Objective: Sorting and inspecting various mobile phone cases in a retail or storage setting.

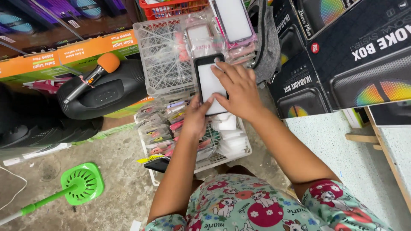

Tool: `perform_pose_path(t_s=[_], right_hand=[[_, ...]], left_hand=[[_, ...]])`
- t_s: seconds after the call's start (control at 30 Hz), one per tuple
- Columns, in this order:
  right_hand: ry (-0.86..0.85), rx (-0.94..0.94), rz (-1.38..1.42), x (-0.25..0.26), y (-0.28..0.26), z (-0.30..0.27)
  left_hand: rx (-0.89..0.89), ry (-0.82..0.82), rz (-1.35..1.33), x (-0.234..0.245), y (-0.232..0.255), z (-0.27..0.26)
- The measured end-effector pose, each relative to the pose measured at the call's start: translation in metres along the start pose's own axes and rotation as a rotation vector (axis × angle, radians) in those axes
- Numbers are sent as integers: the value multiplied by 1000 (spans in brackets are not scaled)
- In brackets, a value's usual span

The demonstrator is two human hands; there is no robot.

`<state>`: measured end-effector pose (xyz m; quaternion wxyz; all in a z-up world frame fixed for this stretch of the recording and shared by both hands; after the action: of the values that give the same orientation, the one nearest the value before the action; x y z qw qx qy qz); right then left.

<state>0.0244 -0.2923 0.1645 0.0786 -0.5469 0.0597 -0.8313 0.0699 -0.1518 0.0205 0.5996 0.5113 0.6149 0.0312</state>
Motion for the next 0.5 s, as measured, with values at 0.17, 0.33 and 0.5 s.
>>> perform_pose_path(t_s=[0.17,0.33,0.5], right_hand=[[-98,13,12,7,-14,-9],[-117,-91,73,-13,-26,-26],[-123,-226,373,-45,-19,-43]], left_hand=[[28,46,71,8,7,-45],[48,78,65,25,6,-62],[207,164,42,37,7,-84]])
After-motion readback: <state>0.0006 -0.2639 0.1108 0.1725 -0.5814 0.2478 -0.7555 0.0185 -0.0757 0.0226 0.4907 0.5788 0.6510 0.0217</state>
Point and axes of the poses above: each hand's wrist, its own z-axis towards the middle knuckle, its own x-axis out of the back of the hand, y = z × x, the point moved 2 cm from there along z, towards the middle knuckle, and after that the axes turned 5 degrees about -z, right-handed, at the moved point
